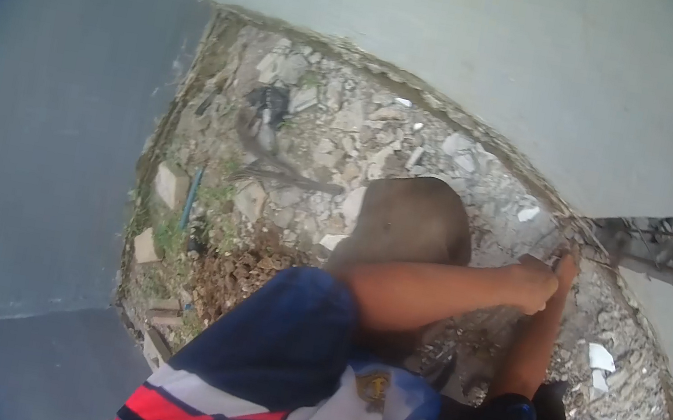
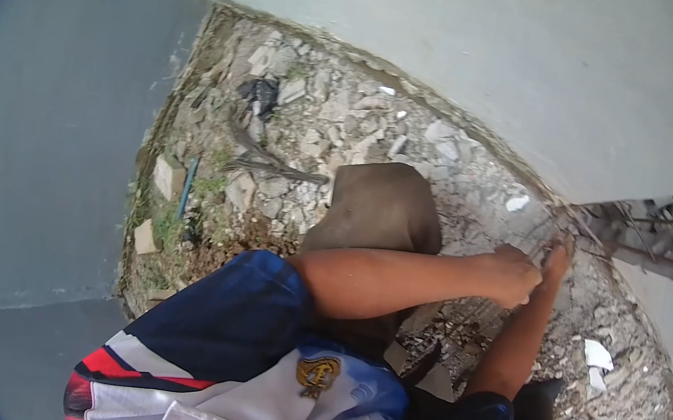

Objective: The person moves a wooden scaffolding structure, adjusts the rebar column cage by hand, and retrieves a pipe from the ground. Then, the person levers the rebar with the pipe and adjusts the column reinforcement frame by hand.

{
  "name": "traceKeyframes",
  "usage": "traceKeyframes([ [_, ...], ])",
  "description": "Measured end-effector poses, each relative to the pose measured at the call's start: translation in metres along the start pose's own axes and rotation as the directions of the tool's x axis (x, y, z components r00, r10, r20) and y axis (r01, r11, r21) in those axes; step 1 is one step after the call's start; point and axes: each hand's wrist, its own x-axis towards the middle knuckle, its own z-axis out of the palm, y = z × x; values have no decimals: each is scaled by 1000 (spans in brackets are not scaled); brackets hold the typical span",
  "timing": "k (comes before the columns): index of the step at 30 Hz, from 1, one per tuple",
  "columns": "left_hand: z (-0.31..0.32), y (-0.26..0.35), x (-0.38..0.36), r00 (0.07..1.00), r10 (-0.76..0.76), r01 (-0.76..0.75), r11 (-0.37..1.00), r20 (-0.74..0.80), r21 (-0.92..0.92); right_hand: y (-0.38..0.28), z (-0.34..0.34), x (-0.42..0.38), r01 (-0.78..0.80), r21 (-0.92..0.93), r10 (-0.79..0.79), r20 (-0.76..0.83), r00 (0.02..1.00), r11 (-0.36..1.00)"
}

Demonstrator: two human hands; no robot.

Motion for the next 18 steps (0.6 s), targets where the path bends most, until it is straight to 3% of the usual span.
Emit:
traceKeyframes([
  [1,5,4,2,999,20,-20,1000,-28,-15,45,0,41,41,15,-41,-22,999,999],
  [2,-5,17,-1,999,-6,7,1000,32,-18,35,7,28,236,-126,-254,-145,956,963],
  [3,-11,27,-3,998,6,-3,999,62,-43,64,1,54,232,-202,-252,-84,964,952],
  [4,-6,34,-6,999,29,-27,995,20,-93,62,7,54,140,-371,-194,-114,974,918],
  [5,0,38,-6,999,33,-37,990,-31,-139,90,9,69,116,-291,-169,-164,972,950],
  [7,11,56,-9,997,-5,-10,979,-72,-206,-21,-8,-17,-69,-158,84,85,993,985],
  [8,14,67,-14,995,-42,17,968,-94,-249,34,-33,39,-58,-204,79,97,992,977],
  [9,12,77,-16,997,-50,34,962,-53,-270,99,-72,83,315,-588,-286,145,947,745],
  [10,10,88,-19,998,-57,52,954,-6,-295,152,-58,117,545,-800,-547,347,762,251],
  [11,5,99,-25,997,-63,74,946,44,-316,100,-63,73,562,-798,-531,386,755,218],
  [12,-5,108,-33,995,-74,91,948,66,-305,49,-60,18,408,-763,-272,308,912,502],
  [13,-21,118,-44,992,-94,116,948,87,-295,-14,-59,-37,163,-697,40,265,964,698],
  [14,-35,123,-57,986,-126,152,946,109,-285,54,-79,-11,193,-711,53,308,950,677],
  [15,-41,123,-66,984,-163,177,938,71,-297,122,-97,31,822,-528,-194,802,565,214],
  [16,-46,124,-74,979,-202,204,929,38,-308,86,-89,-19,847,-489,-169,835,524,209],
  [17,-46,126,-82,972,-235,225,919,10,-323,39,-82,-75,541,-633,-32,633,774,554],
  [18,-40,125,-89,955,-296,275,891,-3,-362,18,-73,-98,562,-626,-7,664,747,540],
])
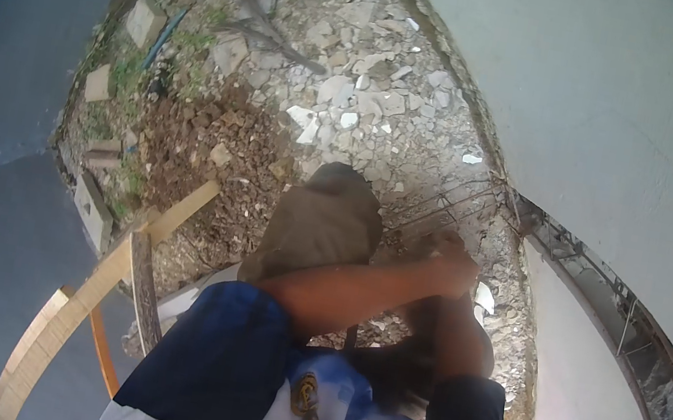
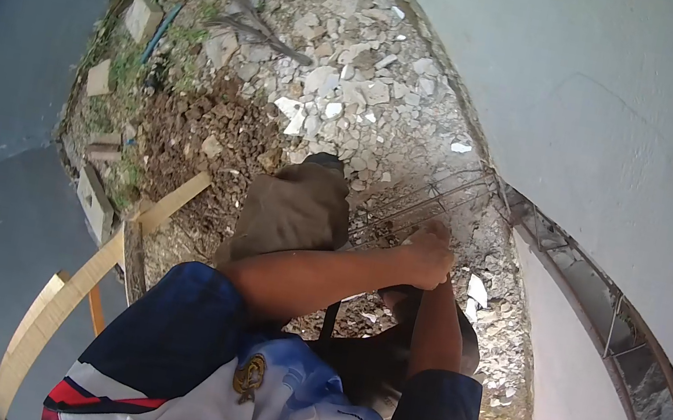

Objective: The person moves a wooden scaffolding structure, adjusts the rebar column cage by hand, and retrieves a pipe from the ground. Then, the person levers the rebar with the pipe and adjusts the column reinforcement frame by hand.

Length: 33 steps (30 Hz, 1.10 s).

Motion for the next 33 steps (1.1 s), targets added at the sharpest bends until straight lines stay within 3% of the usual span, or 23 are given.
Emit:
traceKeyframes([
  [2,19,-13,-9,994,-93,88,993,-62,-77,-53,11,-48,58,-27,-54,121,991,998],
  [5,46,-27,-46,956,-244,163,903,-164,-397,-89,-37,-131,139,-56,-119,276,954,989],
  [8,36,-29,-123,942,-180,24,878,-283,-478,-148,-84,-177,242,-76,-193,397,897,967],
  [10,45,-38,-166,805,-297,-80,803,-513,-590,-184,-119,-202,-155,28,120,503,856,988],
  [12,18,-49,-227,736,-409,-111,713,-539,-693,-131,-130,-208,12,213,-121,506,854,977],
  [14,-5,-75,-295,494,-467,-169,775,-733,-608,-107,-150,-202,-114,102,34,584,811,988],
  [16,-29,-110,-372,248,-613,-17,771,-750,-636,-194,-187,-210,-280,95,201,488,850,955],
  [18,-27,-160,-448,27,-706,209,696,-708,-686,-233,-195,-192,-177,-36,172,475,863,984],
  [19,-26,-186,-485,-29,-771,351,588,-636,-729,-282,-199,-191,-286,9,257,413,874,958],
  [20,-15,-199,-519,-97,-834,475,441,-544,-761,-294,-199,-179,-205,-54,209,402,891,977],
  [21,15,-211,-543,-184,-794,677,326,-580,-660,-299,-206,-158,184,-164,-87,469,879,969],
  [22,44,-229,-560,-262,-726,832,164,-635,-530,-318,-199,-131,560,-211,-371,559,741,801],
  [23,63,-236,-578,-279,-779,845,78,-561,-529,-370,-186,-125,306,-126,-214,474,854,944],
  [24,85,-234,-590,-281,-833,857,5,-477,-515,-443,-181,-136,13,-22,-3,405,914,1000],
  [25,96,-233,-600,-279,-879,869,-60,-387,-492,-487,-178,-133,77,19,-78,434,897,997],
  [28,91,-246,-605,-85,-981,856,-163,177,-491,-588,-148,-99,279,9,-248,486,838,960],
  [33,99,-258,-602,-148,-963,802,-249,224,-542,-726,-82,-53,473,-81,-345,580,738,877],
])
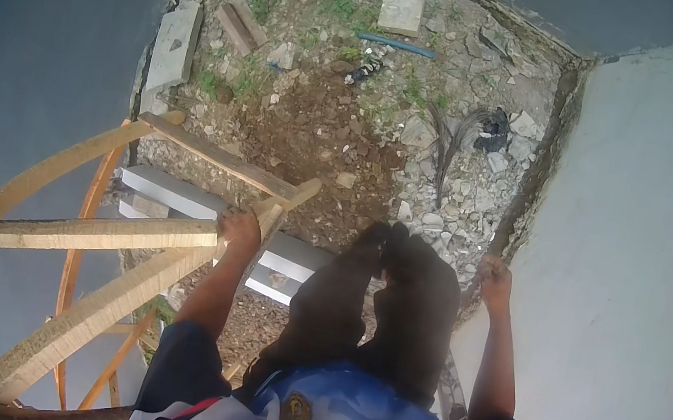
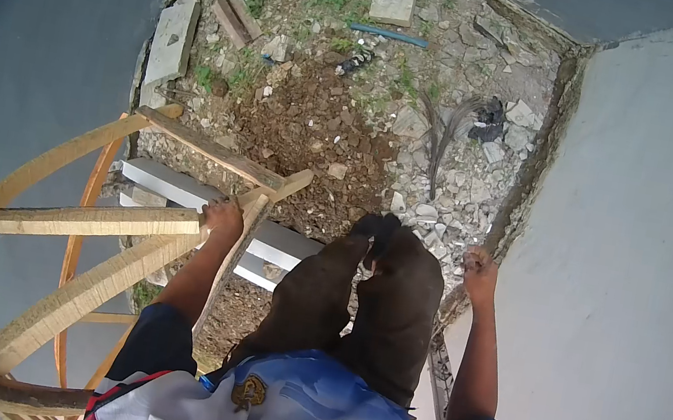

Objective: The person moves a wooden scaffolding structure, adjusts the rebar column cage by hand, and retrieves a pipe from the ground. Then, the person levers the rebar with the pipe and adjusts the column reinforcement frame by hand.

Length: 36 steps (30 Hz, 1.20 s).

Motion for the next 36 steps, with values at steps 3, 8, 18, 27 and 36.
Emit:
traceKeyframes([
  [3,-15,-2,-5,1000,-5,5,1000,0,-28,-65,22,74,114,-147,-101,91,991,983],
  [8,-37,1,-2,983,-91,104,991,159,-80,-126,108,216,71,-31,-55,362,930,997],
  [18,-42,9,4,980,-199,190,948,-8,-257,-180,303,512,561,-575,-62,664,745,596],
  [27,-67,14,23,968,-244,249,930,52,-270,-99,366,745,621,-757,-394,517,760,206],
  [36,-66,12,28,971,-236,234,932,26,-276,-135,442,615,161,-545,77,388,918,823],
])
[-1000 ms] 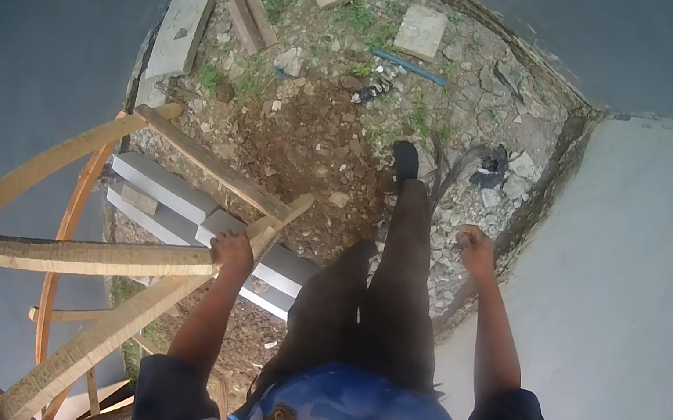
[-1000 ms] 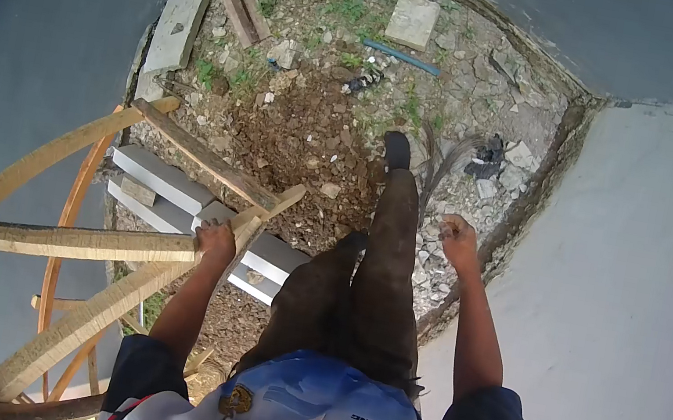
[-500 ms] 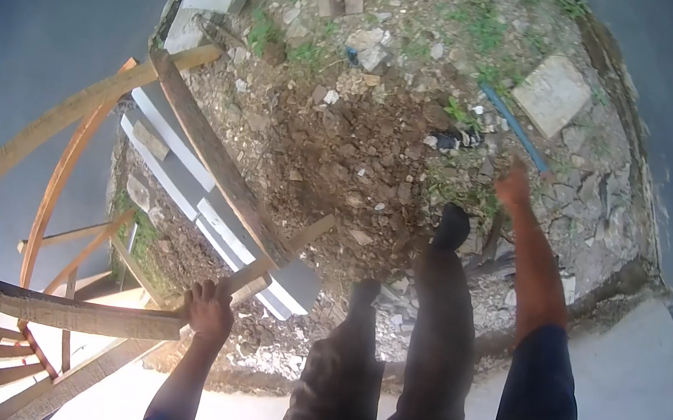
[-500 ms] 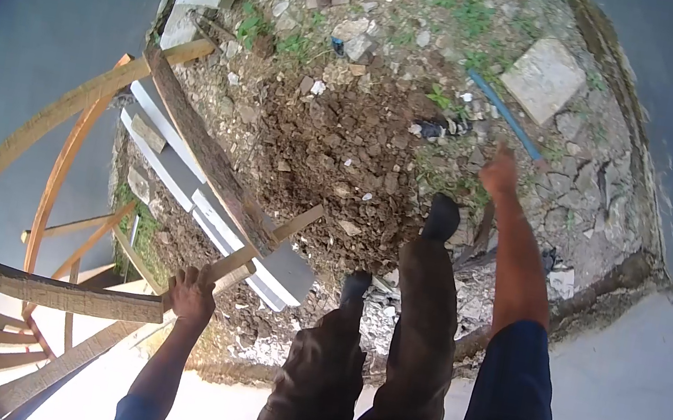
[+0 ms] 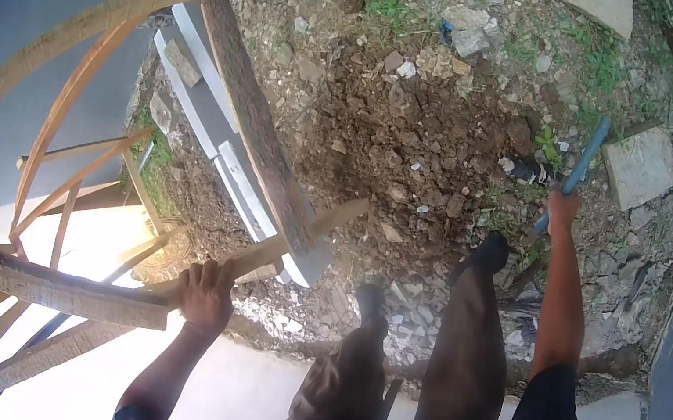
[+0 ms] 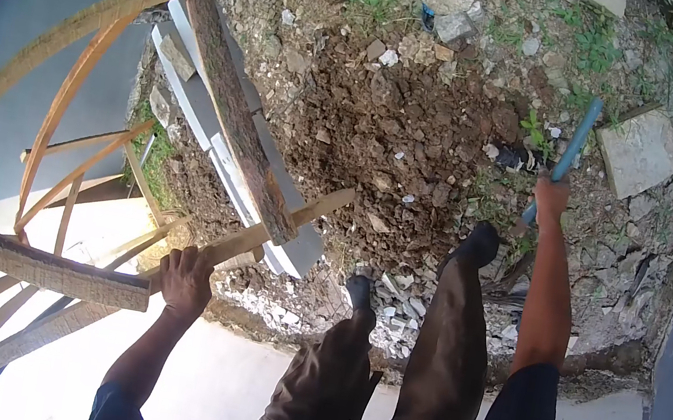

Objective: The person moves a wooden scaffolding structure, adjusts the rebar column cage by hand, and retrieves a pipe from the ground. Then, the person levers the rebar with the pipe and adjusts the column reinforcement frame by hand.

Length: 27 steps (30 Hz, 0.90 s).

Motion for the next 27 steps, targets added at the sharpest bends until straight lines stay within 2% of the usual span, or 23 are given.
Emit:
traceKeyframes([
  [1,0,-1,-2,1000,-3,3,1000,9,-10,-23,13,-15,-143,233,141,25,990,962],
  [4,0,-2,-4,999,-25,26,999,30,-40,-29,59,-10,-144,502,201,-61,978,853],
  [6,0,-5,-6,999,-21,22,999,25,-45,-44,78,0,-259,623,398,-92,913,738],
  [8,4,-8,-9,999,-4,7,999,47,-49,-45,82,9,-347,718,592,-111,798,603],
  [12,17,-10,-18,998,-19,22,999,57,-48,23,35,31,-377,428,411,13,911,821],
  [13,15,-10,-17,998,-26,30,998,61,-60,44,16,28,-216,510,219,55,974,833],
  [14,14,-10,-17,997,-31,36,997,66,-71,61,-11,16,-59,589,15,81,997,806],
  [16,15,-10,-19,998,-47,50,993,33,-106,45,-66,-24,-193,387,60,329,942,902],
  [19,9,-9,-18,997,-77,80,989,27,-128,8,-124,-95,-166,152,86,428,899,974],
  [20,8,-8,-17,996,-84,80,990,-27,-113,6,-139,-110,-149,95,89,457,885,984],
  [22,15,-9,-17,978,-127,156,972,168,-173,32,-153,-119,-102,82,52,464,884,991],
  [23,20,-10,-19,953,-137,194,961,271,-196,22,-161,-135,-180,71,124,481,868,981],
  [24,23,-9,-19,958,-141,185,969,250,-163,14,-169,-150,-260,56,199,499,844,964],
  [27,15,-7,-17,942,-171,235,951,289,-201,36,-176,-156,-228,14,191,496,847,974],
])
